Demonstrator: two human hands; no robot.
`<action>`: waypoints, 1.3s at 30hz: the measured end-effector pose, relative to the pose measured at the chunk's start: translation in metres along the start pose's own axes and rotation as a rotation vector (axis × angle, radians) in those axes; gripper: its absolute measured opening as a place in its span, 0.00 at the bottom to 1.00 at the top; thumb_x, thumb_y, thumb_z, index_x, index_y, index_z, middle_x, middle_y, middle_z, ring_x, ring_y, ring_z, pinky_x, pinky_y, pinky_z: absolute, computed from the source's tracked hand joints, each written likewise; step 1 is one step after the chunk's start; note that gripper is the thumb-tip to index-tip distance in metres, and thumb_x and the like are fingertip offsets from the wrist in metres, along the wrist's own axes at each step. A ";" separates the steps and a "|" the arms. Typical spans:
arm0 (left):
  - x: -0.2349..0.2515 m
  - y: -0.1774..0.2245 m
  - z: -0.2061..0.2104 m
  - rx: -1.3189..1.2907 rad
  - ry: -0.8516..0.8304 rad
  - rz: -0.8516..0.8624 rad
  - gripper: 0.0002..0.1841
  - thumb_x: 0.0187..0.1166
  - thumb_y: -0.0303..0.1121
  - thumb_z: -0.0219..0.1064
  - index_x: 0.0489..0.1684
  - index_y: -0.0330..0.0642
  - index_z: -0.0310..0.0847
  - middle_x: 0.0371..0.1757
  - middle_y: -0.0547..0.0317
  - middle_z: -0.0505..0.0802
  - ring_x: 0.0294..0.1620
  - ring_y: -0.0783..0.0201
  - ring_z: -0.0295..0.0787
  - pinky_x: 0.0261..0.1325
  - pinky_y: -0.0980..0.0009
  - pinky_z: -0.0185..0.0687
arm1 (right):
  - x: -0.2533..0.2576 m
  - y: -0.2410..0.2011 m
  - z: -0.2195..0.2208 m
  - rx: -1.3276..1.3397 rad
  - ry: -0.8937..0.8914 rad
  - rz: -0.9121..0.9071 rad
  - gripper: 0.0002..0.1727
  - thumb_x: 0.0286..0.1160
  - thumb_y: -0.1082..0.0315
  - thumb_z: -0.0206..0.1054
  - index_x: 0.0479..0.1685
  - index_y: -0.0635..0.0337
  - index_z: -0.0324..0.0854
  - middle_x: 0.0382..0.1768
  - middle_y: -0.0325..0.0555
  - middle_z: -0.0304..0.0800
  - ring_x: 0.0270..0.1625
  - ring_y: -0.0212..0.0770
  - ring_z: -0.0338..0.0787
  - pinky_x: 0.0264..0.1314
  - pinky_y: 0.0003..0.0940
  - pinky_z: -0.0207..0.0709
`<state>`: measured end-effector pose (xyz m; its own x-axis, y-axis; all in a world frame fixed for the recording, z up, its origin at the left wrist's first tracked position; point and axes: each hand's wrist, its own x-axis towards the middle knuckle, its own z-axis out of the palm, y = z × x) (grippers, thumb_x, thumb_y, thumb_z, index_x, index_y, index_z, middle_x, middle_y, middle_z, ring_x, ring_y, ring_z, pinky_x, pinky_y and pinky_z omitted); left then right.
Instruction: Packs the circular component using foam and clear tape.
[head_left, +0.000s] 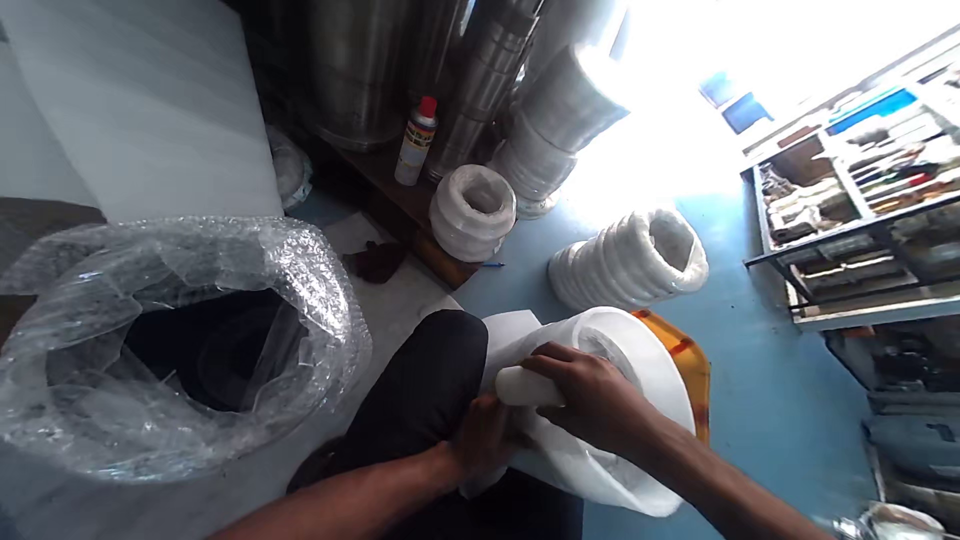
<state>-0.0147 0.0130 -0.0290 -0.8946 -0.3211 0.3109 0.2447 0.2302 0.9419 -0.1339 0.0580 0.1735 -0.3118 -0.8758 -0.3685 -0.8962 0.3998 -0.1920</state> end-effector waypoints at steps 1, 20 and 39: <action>0.002 0.002 -0.001 -0.010 -0.018 -0.031 0.34 0.60 0.43 0.84 0.62 0.26 0.82 0.60 0.36 0.91 0.65 0.47 0.90 0.72 0.53 0.83 | 0.002 0.002 -0.001 0.007 0.032 0.008 0.24 0.51 0.71 0.85 0.53 0.56 0.90 0.51 0.47 0.92 0.50 0.49 0.92 0.53 0.52 0.86; 0.012 0.018 -0.013 -0.144 -0.093 -0.343 0.39 0.50 0.41 0.89 0.59 0.28 0.77 0.51 0.41 0.90 0.54 0.52 0.89 0.62 0.58 0.84 | 0.008 0.027 0.009 -0.225 0.139 0.041 0.21 0.49 0.62 0.84 0.46 0.54 0.86 0.38 0.45 0.90 0.37 0.50 0.92 0.32 0.50 0.84; 0.000 0.000 0.005 -0.135 0.152 0.099 0.37 0.60 0.40 0.85 0.67 0.27 0.76 0.62 0.41 0.91 0.67 0.63 0.88 0.73 0.70 0.81 | 0.015 0.031 -0.006 -0.090 -0.031 0.272 0.25 0.53 0.57 0.85 0.50 0.53 0.83 0.38 0.46 0.89 0.39 0.49 0.90 0.39 0.52 0.80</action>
<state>-0.0161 0.0175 -0.0296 -0.7997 -0.4398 0.4088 0.3854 0.1461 0.9111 -0.1680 0.0557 0.1675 -0.5357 -0.7305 -0.4236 -0.8061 0.5918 -0.0012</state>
